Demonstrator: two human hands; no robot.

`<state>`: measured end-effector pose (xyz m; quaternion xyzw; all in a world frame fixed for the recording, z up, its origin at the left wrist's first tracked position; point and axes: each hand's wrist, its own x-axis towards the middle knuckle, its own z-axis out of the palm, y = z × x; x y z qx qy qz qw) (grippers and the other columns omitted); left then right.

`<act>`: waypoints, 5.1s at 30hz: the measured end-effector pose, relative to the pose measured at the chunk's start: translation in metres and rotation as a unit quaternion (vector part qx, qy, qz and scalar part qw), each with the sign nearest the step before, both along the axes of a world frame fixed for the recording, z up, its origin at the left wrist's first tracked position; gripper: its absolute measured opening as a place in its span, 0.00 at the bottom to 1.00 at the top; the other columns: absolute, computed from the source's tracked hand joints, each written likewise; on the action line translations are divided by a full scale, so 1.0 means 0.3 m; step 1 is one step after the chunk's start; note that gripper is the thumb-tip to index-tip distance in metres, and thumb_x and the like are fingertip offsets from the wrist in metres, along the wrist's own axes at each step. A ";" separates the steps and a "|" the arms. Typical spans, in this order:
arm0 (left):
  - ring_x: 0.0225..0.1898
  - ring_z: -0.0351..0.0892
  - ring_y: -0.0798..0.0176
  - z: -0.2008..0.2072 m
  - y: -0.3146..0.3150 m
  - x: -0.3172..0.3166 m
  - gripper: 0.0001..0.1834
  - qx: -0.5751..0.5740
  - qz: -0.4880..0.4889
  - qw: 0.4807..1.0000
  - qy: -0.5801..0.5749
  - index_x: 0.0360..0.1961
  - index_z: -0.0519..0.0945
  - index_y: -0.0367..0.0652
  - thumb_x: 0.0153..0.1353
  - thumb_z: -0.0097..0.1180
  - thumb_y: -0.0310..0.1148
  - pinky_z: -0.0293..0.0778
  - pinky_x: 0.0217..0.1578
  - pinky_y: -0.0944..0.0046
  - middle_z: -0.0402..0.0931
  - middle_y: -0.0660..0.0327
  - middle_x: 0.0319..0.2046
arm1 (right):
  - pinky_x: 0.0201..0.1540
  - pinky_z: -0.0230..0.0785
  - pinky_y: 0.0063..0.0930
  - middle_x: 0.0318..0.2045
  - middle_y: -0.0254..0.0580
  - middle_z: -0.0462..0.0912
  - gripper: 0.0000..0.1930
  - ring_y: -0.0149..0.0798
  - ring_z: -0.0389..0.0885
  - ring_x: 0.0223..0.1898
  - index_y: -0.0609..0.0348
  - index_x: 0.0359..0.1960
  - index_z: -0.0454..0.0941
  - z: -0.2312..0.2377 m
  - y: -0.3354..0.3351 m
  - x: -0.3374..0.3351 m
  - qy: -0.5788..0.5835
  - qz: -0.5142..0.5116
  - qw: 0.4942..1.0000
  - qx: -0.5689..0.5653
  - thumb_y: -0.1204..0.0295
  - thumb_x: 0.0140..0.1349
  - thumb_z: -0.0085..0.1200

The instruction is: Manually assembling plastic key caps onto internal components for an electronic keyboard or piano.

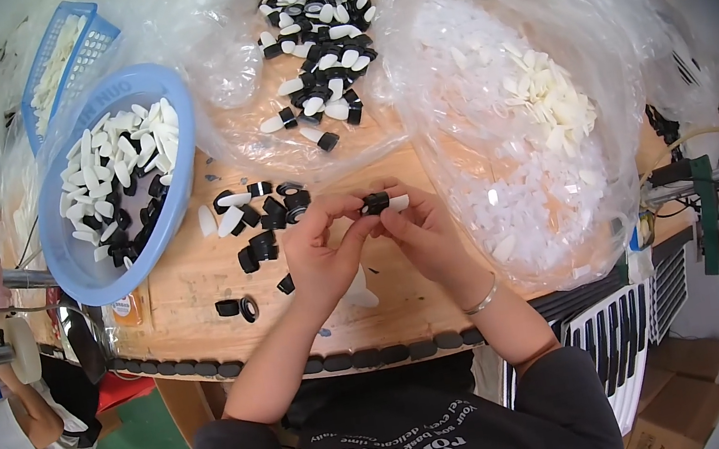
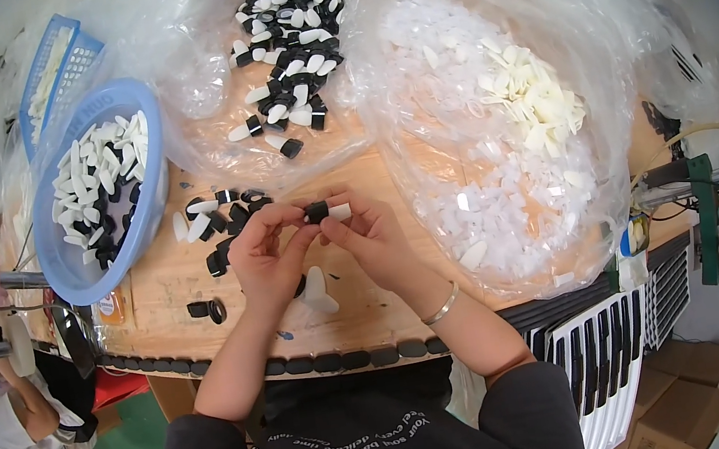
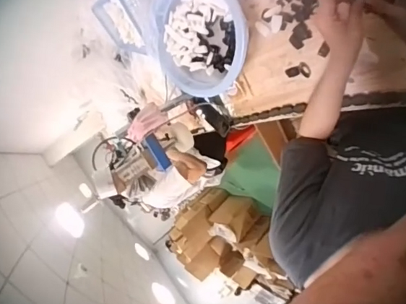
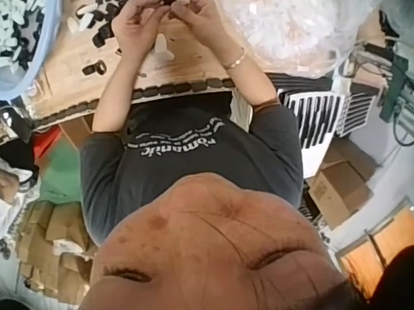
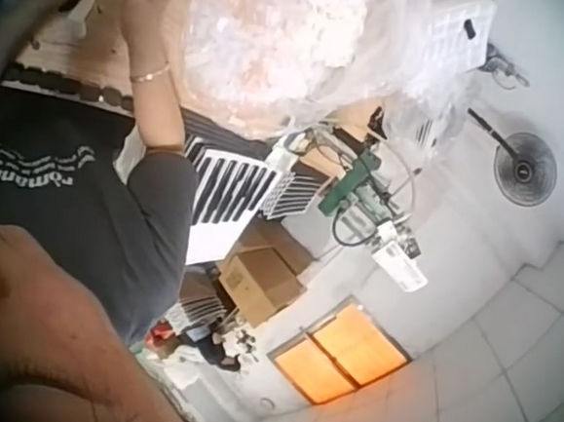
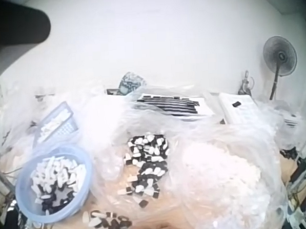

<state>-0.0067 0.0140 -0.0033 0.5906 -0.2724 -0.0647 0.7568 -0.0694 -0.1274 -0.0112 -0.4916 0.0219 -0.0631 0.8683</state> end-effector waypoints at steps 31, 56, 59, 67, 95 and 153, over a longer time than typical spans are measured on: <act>0.36 0.75 0.64 -0.055 -0.002 -0.002 0.09 0.029 -0.058 0.994 0.085 0.39 0.77 0.33 0.58 0.49 0.16 0.69 0.41 0.70 0.77 0.58 0.36 | 0.33 0.76 0.31 0.37 0.48 0.83 0.23 0.45 0.82 0.32 0.60 0.45 0.68 0.094 0.024 -0.009 -0.252 -0.263 0.751 -0.552 0.80 0.48 0.67; 0.39 0.75 0.53 -0.029 -0.005 0.021 0.10 0.056 -0.019 0.996 -0.063 0.35 0.79 0.34 0.50 0.57 0.16 0.71 0.42 0.63 0.78 0.52 0.35 | 0.33 0.76 0.26 0.35 0.45 0.83 0.12 0.42 0.83 0.32 0.60 0.33 0.78 0.123 0.007 -0.022 -0.175 -0.214 0.832 -0.481 0.84 0.46 0.64; 0.38 0.75 0.52 -0.008 -0.009 0.028 0.10 0.088 0.030 0.976 -0.195 0.35 0.79 0.34 0.48 0.58 0.17 0.70 0.42 0.62 0.77 0.53 0.33 | 0.32 0.75 0.25 0.35 0.44 0.83 0.11 0.40 0.82 0.30 0.60 0.32 0.79 0.134 0.006 -0.018 -0.195 -0.219 0.803 -0.519 0.83 0.46 0.64; 0.37 0.74 0.48 0.011 0.000 0.044 0.10 0.164 0.059 0.913 -0.370 0.32 0.77 0.32 0.45 0.57 0.16 0.70 0.40 0.56 0.75 0.52 0.33 | 0.28 0.73 0.24 0.32 0.41 0.82 0.11 0.37 0.80 0.26 0.61 0.32 0.79 0.130 -0.003 -0.034 -0.191 -0.218 0.802 -0.522 0.83 0.46 0.64; 0.37 0.78 0.47 0.003 -0.031 0.045 0.25 0.131 0.117 0.877 -0.447 0.46 0.77 0.27 0.41 0.61 0.16 0.76 0.38 0.57 0.78 0.47 0.38 | 0.39 0.74 0.30 0.39 0.49 0.80 0.09 0.44 0.80 0.36 0.68 0.36 0.79 0.085 0.042 -0.029 -0.124 -0.217 0.863 -0.439 0.81 0.52 0.60; 0.37 0.78 0.49 0.014 -0.021 0.013 0.25 0.076 0.163 0.913 -0.366 0.41 0.78 0.31 0.37 0.69 0.19 0.74 0.38 0.58 0.79 0.52 0.35 | 0.32 0.73 0.21 0.31 0.44 0.80 0.13 0.36 0.80 0.30 0.61 0.35 0.80 0.139 0.009 -0.024 -0.227 -0.238 0.804 -0.496 0.84 0.46 0.65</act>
